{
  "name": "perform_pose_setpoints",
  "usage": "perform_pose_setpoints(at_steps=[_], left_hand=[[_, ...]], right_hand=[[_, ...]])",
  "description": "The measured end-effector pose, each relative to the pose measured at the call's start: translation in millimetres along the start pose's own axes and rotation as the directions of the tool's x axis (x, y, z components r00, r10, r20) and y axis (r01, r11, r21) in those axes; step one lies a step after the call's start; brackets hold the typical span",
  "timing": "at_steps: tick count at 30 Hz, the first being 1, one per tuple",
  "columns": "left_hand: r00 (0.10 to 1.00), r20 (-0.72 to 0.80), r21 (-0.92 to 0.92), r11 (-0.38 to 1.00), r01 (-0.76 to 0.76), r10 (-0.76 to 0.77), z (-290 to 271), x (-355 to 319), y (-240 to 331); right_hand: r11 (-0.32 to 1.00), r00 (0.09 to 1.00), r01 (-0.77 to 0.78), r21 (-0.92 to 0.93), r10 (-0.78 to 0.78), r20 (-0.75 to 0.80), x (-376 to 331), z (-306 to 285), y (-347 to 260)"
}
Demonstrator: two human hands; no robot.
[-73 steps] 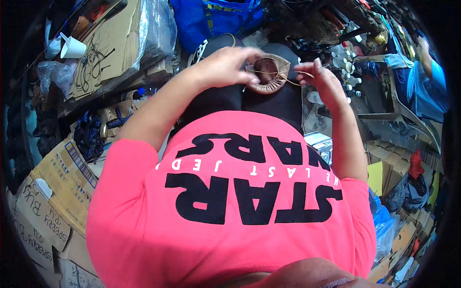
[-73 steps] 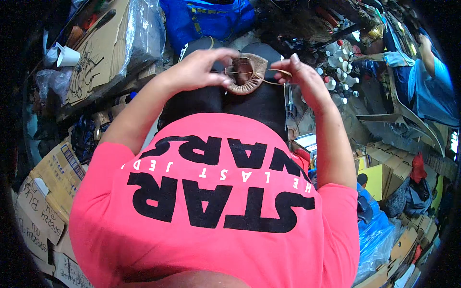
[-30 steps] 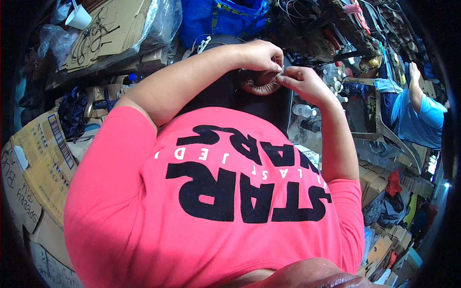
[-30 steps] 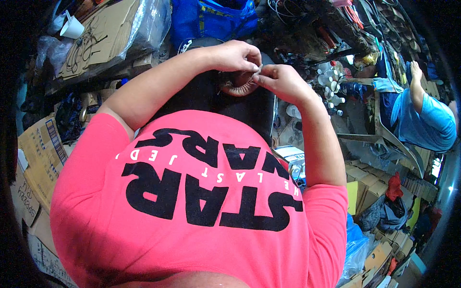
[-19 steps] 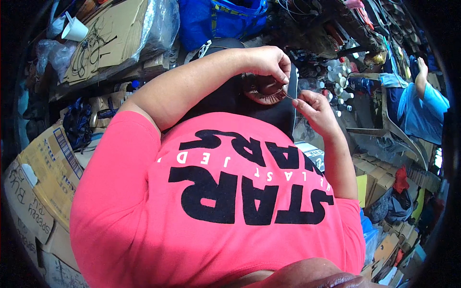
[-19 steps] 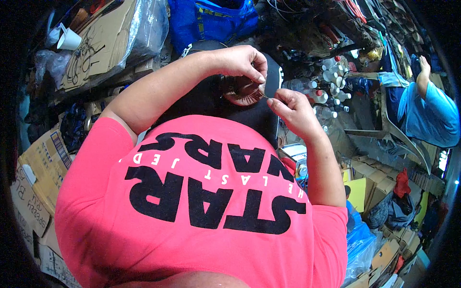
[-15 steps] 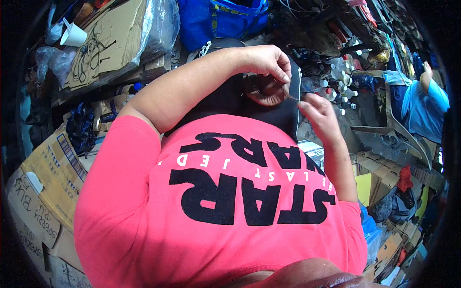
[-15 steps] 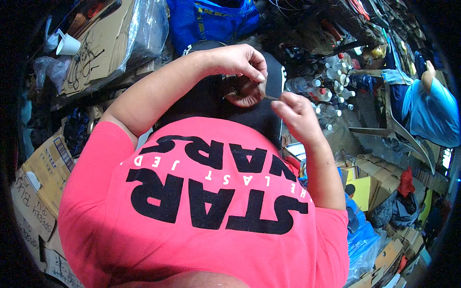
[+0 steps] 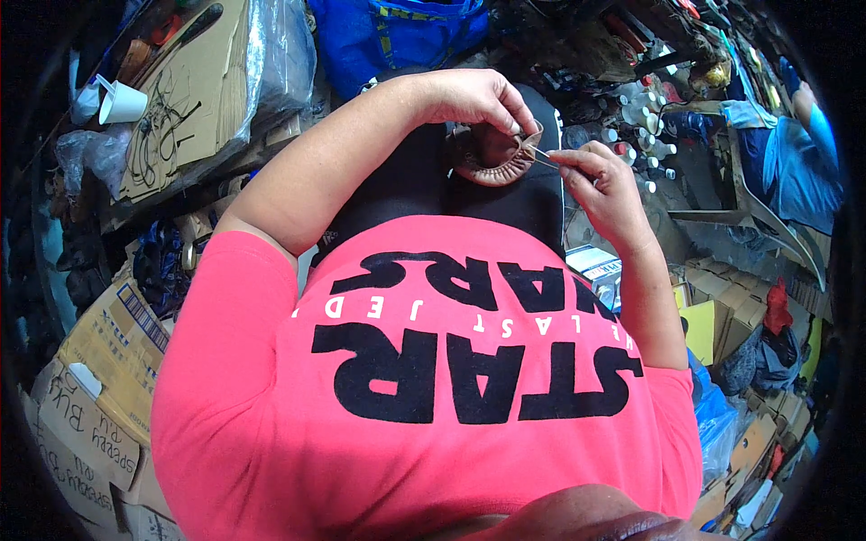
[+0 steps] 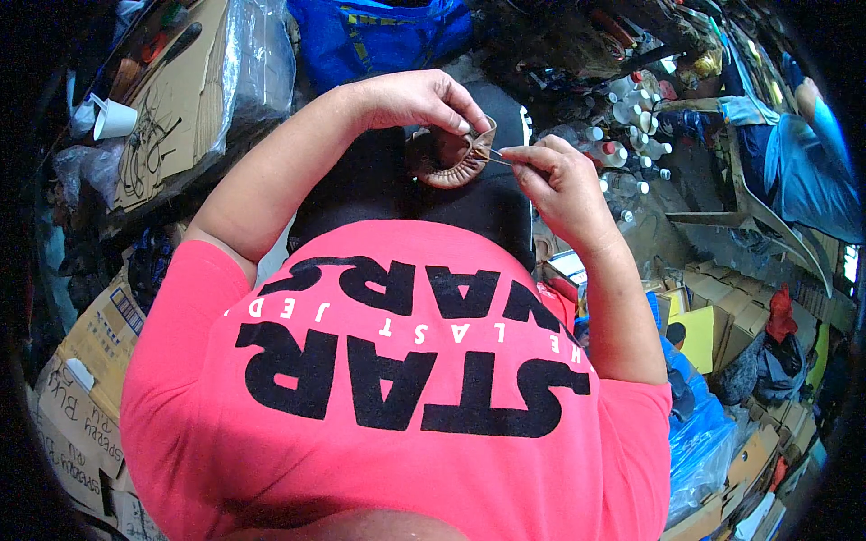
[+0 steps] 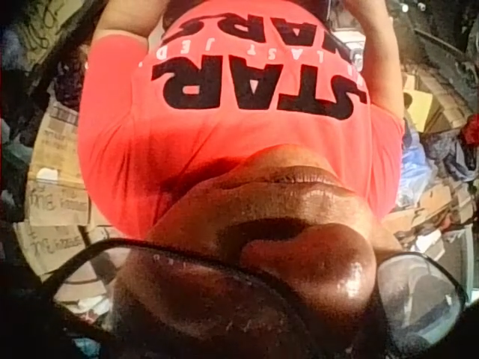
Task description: Stitching a circular leather shoe component by hand using a needle and thread.
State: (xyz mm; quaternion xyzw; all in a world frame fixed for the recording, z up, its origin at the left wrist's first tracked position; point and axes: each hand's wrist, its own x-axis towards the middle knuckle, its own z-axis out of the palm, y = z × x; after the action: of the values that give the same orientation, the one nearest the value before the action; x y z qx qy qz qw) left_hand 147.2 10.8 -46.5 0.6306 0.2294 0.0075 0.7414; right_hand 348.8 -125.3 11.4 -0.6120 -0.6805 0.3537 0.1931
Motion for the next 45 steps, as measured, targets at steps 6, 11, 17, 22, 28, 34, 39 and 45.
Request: perform_pose_setpoints(at_steps=[6,11,17,22,28,34,39,45], left_hand=[[1.000,0.004,0.014,1.000,0.017,-0.017,0,2,-4],[1.000,0.005,0.035,0.999,0.015,-0.015,0,4,-2],[1.000,0.014,0.035,0.999,0.008,-0.008,-1,4,0],[0.999,0.020,0.010,0.999,0.034,-0.034,1,1,3],[1.000,0.005,0.034,0.999,0.014,-0.014,1,6,0],[1.000,0.013,0.043,0.999,0.020,-0.021,0,9,0],[0.994,0.072,-0.039,0.996,0.080,-0.077,-1,18,-1],[0.983,0.161,0.098,0.992,0.074,-0.089,4,22,6]], right_hand=[[0.997,1.000,-0.019,-0.069,0.020,0.018,6,-4,-5],[0.997,0.999,-0.017,-0.082,0.020,0.036,9,-3,-11],[0.993,1.000,-0.015,-0.117,0.014,-0.006,8,-4,-14],[0.992,0.998,-0.058,-0.112,0.057,-0.006,8,-7,-18],[0.992,0.999,-0.039,-0.123,0.040,0.007,12,-4,-13],[0.986,0.999,-0.038,-0.163,0.033,-0.033,5,7,-9],[0.992,0.994,-0.028,-0.124,0.015,-0.105,-5,23,0],[0.989,0.999,0.017,-0.147,-0.012,0.038,3,8,2]])
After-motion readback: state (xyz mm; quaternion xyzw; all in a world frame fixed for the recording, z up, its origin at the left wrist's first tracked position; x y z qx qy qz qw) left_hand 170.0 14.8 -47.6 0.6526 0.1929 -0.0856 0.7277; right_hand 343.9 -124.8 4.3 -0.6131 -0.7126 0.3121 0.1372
